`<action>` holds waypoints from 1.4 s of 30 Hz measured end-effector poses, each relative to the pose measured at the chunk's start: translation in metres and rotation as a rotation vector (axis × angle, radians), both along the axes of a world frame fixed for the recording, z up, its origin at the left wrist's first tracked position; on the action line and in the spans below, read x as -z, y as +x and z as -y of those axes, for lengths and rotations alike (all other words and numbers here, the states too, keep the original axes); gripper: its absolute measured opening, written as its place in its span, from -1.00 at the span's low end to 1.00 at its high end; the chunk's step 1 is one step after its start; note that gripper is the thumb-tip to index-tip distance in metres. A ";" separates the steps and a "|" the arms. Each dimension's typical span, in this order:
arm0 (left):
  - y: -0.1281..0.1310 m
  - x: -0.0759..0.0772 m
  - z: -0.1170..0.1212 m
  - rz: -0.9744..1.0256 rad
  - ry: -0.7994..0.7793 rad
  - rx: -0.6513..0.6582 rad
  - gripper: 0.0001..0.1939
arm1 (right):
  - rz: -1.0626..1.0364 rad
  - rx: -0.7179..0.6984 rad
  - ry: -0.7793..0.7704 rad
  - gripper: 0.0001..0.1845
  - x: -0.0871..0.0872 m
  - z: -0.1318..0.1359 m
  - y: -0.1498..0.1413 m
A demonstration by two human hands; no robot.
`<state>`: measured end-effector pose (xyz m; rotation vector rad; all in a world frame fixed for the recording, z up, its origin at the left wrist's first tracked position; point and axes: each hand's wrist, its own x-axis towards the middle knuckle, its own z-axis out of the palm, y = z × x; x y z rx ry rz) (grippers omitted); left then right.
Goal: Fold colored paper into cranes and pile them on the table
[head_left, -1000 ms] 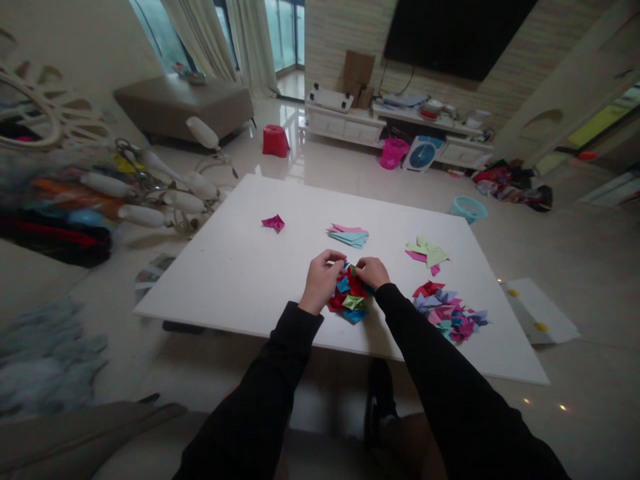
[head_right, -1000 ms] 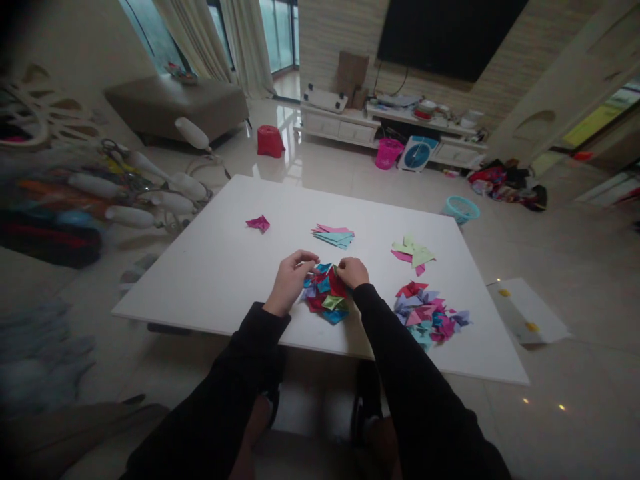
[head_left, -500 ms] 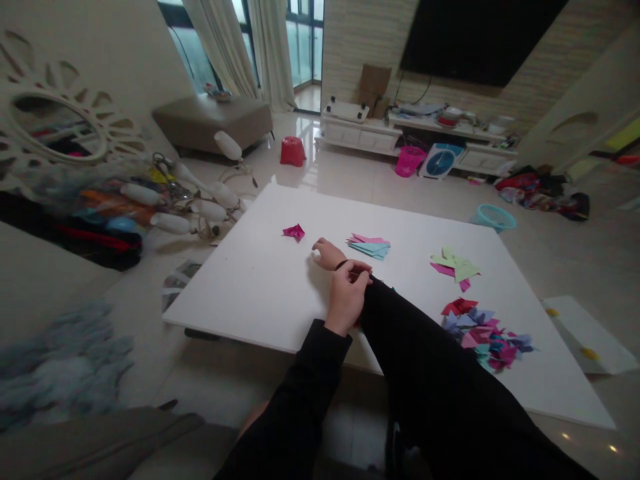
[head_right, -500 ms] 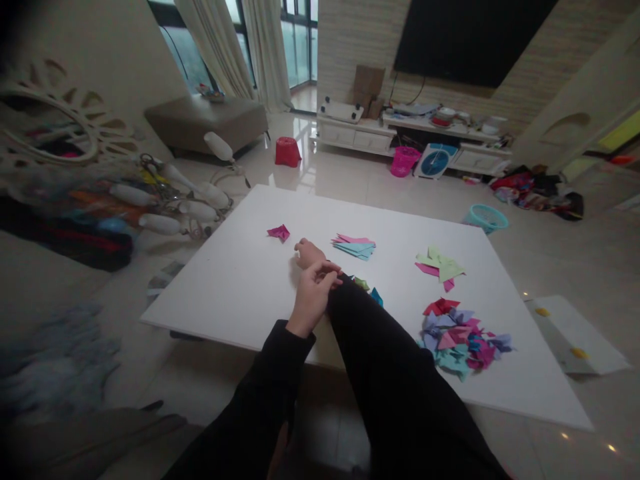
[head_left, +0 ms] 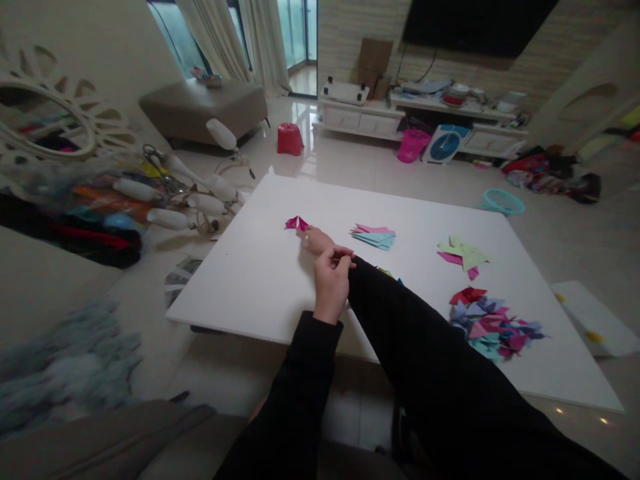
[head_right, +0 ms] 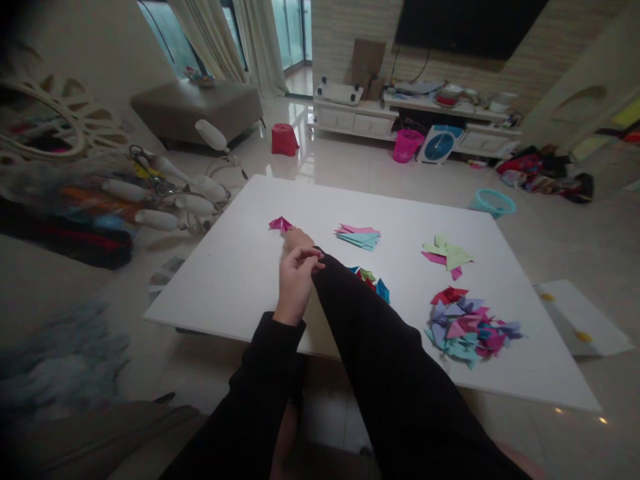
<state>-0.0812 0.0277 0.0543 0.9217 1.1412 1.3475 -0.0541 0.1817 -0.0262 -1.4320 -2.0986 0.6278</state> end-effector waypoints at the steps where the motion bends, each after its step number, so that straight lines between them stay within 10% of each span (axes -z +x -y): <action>1: -0.001 0.000 0.000 0.002 0.000 -0.001 -0.94 | 0.031 -0.012 -0.025 -0.82 -0.005 0.004 0.011; 5: -0.005 -0.001 -0.001 -0.004 0.004 0.002 -0.91 | 0.091 -0.004 -0.023 -0.92 -0.037 0.058 0.083; 9: -0.001 -0.003 0.005 -0.026 -0.027 0.065 -0.87 | -0.127 0.221 0.045 -0.88 -0.067 0.168 0.157; 15: 0.021 0.003 0.024 -0.109 -0.052 0.293 -0.80 | -0.244 0.401 0.140 -0.93 -0.054 0.273 0.202; 30: 0.056 0.029 0.023 -0.369 0.033 0.398 -0.84 | 0.160 0.322 0.002 -0.81 -0.036 0.246 0.266; 42: 0.054 0.031 0.026 -0.393 0.028 0.387 -0.82 | 0.411 0.178 -0.228 -0.85 -0.014 0.249 0.260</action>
